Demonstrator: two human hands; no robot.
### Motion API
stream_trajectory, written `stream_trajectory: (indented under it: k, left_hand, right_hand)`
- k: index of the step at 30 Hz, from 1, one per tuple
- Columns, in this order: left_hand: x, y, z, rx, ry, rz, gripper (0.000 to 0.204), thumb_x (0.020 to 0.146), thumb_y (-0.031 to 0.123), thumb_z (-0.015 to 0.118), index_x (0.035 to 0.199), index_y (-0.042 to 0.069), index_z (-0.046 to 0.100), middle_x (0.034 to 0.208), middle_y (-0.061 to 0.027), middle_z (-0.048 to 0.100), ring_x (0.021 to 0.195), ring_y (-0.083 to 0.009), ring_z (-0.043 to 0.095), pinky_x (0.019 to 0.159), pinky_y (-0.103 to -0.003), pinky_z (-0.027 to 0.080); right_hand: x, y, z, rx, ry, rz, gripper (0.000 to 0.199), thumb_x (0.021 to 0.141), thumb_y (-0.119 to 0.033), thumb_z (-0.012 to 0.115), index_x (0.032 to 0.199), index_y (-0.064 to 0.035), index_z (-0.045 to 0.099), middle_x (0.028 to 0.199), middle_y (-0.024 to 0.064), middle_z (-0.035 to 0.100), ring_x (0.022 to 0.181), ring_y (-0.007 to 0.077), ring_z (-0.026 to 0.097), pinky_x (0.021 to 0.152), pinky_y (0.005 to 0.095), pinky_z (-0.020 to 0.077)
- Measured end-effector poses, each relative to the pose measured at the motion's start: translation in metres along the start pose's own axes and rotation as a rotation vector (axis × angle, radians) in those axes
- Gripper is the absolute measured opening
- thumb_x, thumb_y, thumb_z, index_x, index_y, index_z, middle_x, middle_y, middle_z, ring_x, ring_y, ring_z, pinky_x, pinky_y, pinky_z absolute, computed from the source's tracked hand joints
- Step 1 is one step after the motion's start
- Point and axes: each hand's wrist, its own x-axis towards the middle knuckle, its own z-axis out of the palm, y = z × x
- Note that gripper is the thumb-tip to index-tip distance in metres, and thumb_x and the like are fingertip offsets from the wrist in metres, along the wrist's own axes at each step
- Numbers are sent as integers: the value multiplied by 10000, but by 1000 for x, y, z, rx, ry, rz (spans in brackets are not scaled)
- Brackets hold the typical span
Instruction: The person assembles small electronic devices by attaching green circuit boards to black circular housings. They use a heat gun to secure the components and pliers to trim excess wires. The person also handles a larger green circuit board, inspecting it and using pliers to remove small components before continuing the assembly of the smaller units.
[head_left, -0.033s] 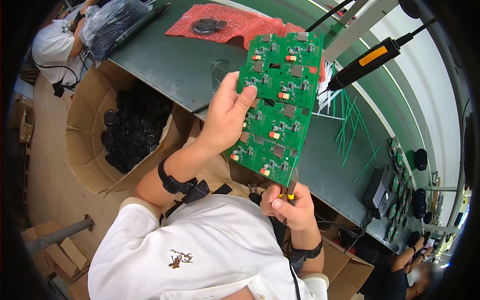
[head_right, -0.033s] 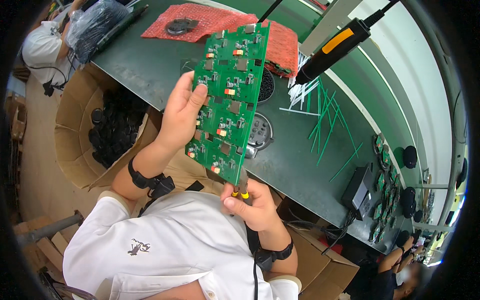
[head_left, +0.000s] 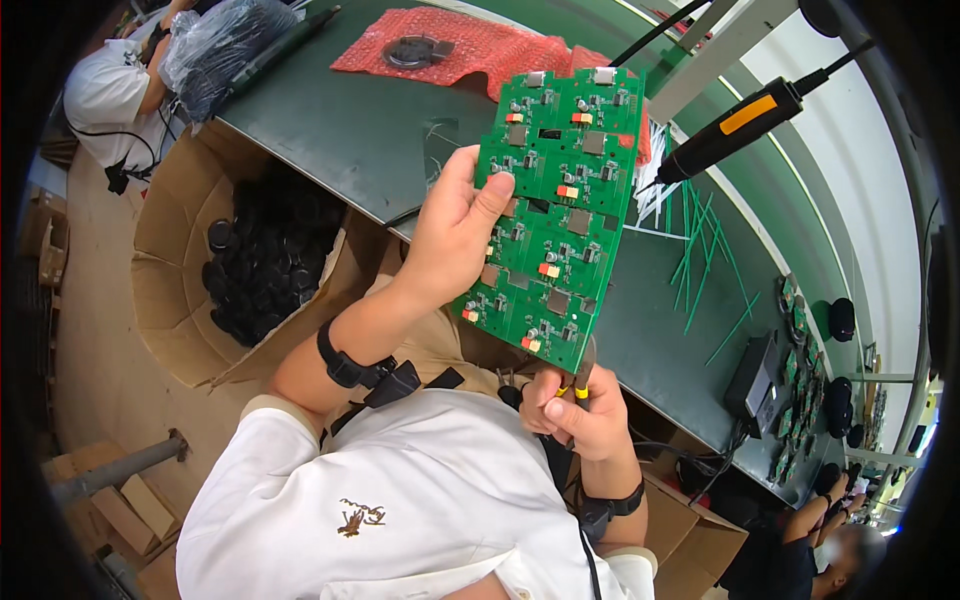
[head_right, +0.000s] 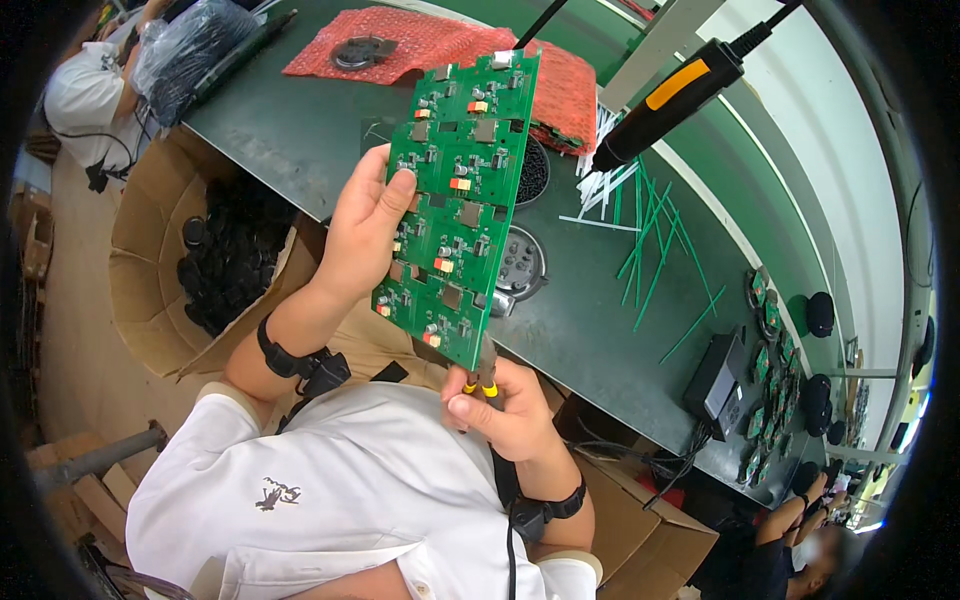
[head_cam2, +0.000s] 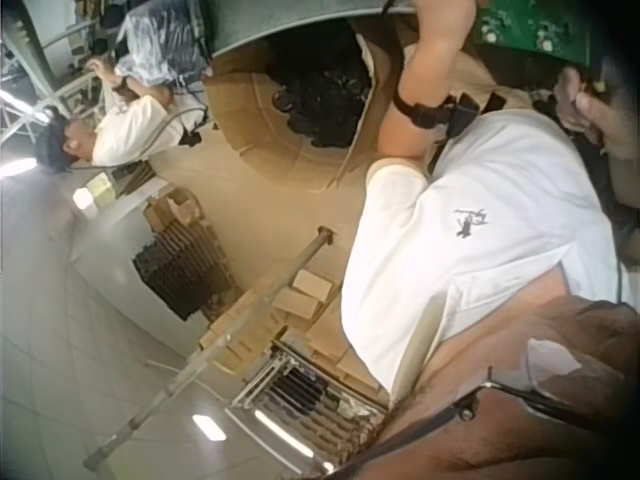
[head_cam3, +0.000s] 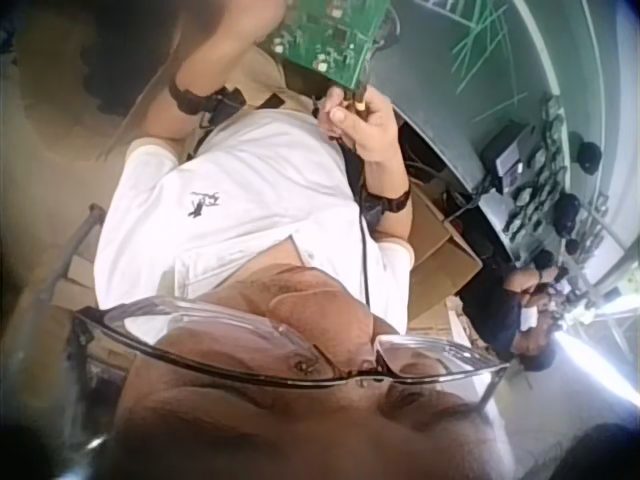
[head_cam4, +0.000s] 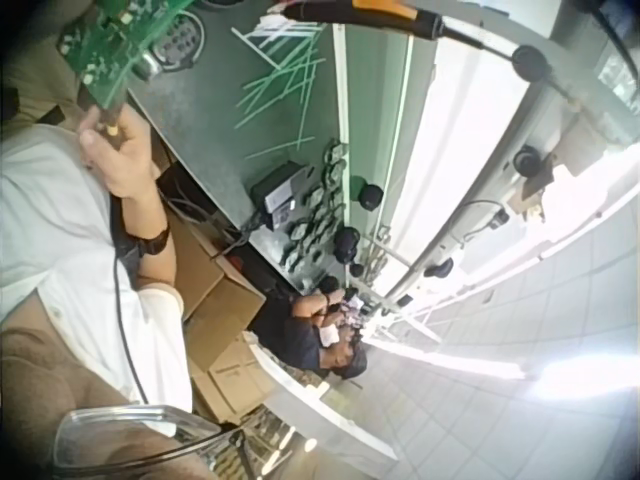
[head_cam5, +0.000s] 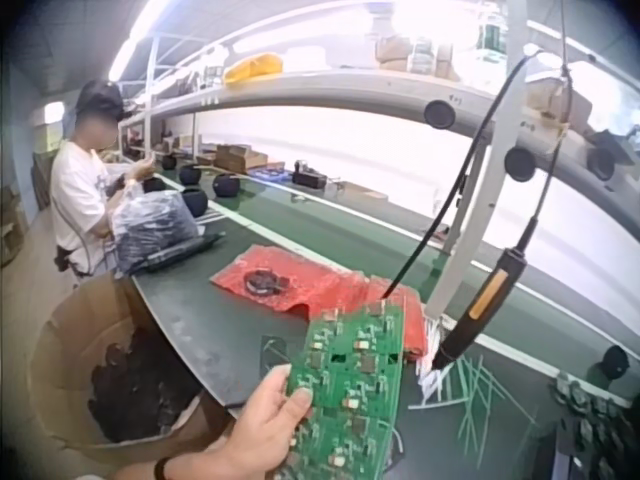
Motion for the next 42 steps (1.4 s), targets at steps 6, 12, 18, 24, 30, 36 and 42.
stream_trajectory:
  k: [6,12,18,24,30,36,42]
  left_hand:
    - [2,2,-13,96,29,112,344,1096,237,565,1334,-1,493,1064,-70,665,896,-96,621,788,-269,536]
    - [-9,5,-3,164,44,173,382,1083,238,589,1351,-11,483,1054,-82,676,854,-126,647,764,-297,549]
    - [-12,14,-9,251,9,129,346,1119,230,506,1375,0,471,1128,-42,642,943,-83,594,825,-252,507]
    - [-13,7,-8,285,-55,35,327,1140,311,448,1264,29,558,1035,6,601,887,-67,531,794,-244,477]
    - [-11,-1,-10,261,-33,54,279,1132,277,466,1168,6,518,968,-68,659,846,-129,631,757,-312,523]
    - [-19,9,-5,371,-21,132,284,1117,255,500,1213,-12,503,975,-117,690,814,-165,670,730,-330,536]
    - [-17,13,-8,478,-6,203,290,1112,242,508,1224,-25,495,902,-153,706,755,-219,696,681,-348,533]
  right_hand:
    - [5,-16,4,-579,333,-109,182,980,-30,666,1150,18,622,955,30,653,842,91,599,746,264,498]
    - [14,-28,13,-710,442,-156,215,984,22,624,1198,30,617,1045,13,659,955,76,583,868,254,484]
    - [16,-20,9,-692,458,-159,187,989,19,622,1177,31,624,991,6,654,894,65,570,802,247,474]
    - [17,-8,3,-205,198,-128,139,1002,-19,629,1134,23,614,870,6,611,753,80,545,681,260,460]
    - [21,-13,5,-431,307,-159,135,1001,-20,625,1132,15,612,896,17,612,750,109,565,683,298,482]
    - [21,-24,4,-654,487,-195,113,993,-4,628,1105,4,624,961,-8,623,867,63,537,794,238,447]
    - [22,-24,6,-631,530,-113,75,995,-13,634,1067,5,623,907,-21,608,844,61,514,767,240,436]
